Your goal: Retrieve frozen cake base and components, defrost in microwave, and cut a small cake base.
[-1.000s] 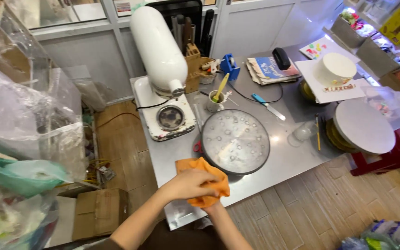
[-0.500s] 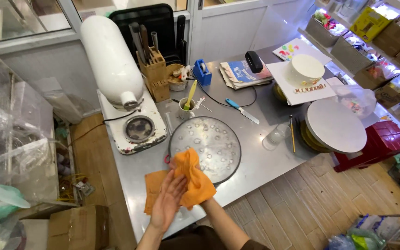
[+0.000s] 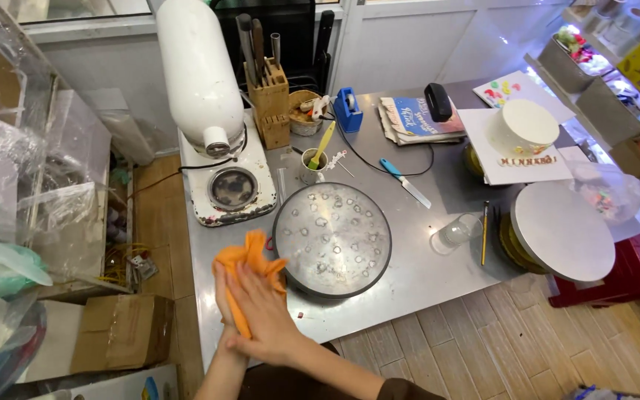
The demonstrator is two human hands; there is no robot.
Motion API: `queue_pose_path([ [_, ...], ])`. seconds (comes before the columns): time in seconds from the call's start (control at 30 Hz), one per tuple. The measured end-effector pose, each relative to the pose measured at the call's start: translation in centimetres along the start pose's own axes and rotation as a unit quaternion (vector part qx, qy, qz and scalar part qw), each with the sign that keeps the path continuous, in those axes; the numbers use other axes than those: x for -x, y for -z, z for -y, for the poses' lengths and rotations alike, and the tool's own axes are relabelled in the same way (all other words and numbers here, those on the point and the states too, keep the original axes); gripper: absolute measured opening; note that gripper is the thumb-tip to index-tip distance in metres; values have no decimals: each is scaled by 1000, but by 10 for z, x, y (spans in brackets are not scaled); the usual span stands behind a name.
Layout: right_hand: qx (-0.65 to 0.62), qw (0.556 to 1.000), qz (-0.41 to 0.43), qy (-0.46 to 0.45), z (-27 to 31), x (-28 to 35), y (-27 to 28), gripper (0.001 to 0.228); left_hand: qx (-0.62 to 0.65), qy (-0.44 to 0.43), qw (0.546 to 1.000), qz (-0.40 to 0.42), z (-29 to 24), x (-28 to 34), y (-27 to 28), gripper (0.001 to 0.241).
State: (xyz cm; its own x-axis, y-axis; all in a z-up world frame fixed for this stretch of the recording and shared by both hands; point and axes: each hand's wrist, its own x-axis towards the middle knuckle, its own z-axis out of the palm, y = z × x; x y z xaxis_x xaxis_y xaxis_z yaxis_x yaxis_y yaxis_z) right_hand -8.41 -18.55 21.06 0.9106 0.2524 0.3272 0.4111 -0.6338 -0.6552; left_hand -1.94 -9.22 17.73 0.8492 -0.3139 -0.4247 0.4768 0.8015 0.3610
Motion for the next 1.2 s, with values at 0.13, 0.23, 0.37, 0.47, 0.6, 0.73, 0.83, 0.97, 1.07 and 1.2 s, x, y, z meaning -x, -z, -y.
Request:
queue_pose_path([
  [0.13, -186, 978, 94, 12, -3, 26, 12, 94, 15, -188, 960, 207, -13, -62, 77, 50],
  [0.23, -389, 905, 156, -72, -35, 58, -6, 85, -43, -295, 942, 158, -47, -69, 94, 55],
  [0.37, -797, 544, 147, -218, -47, 54, -3, 80, -573, -395, 702, 153, -57, -46, 87, 47],
  [0.47, -892, 400, 28, -209, -66, 44, -8, 76, -889, -216, 293, 278, -59, 46, -64, 128],
  [0.6, -773, 548, -32, -318, -157, 53, -52, 63, -819, -258, 485, 164, -69, 39, -3, 130],
  [0.73, -843, 508, 51, -169, -207, 41, -64, 34, -779, -302, 548, 36, -91, 65, 35, 107],
  [0.83, -659, 724, -11, -202, -256, 25, -88, 33, -822, -212, 524, -69, -97, 79, 74, 101],
  [0.97, -145, 988, 54, 6, -140, -38, -38, 36, -856, -64, 482, -174, -96, 98, 148, 97],
  [1.07, -50, 982, 177, -37, -133, -39, -52, 71, -827, -42, 507, -238, -101, 122, 185, 97],
  [1.2, -15, 965, 260, 10, -273, 0, -120, 59, -813, 24, 485, -322, -128, 145, 249, 96],
])
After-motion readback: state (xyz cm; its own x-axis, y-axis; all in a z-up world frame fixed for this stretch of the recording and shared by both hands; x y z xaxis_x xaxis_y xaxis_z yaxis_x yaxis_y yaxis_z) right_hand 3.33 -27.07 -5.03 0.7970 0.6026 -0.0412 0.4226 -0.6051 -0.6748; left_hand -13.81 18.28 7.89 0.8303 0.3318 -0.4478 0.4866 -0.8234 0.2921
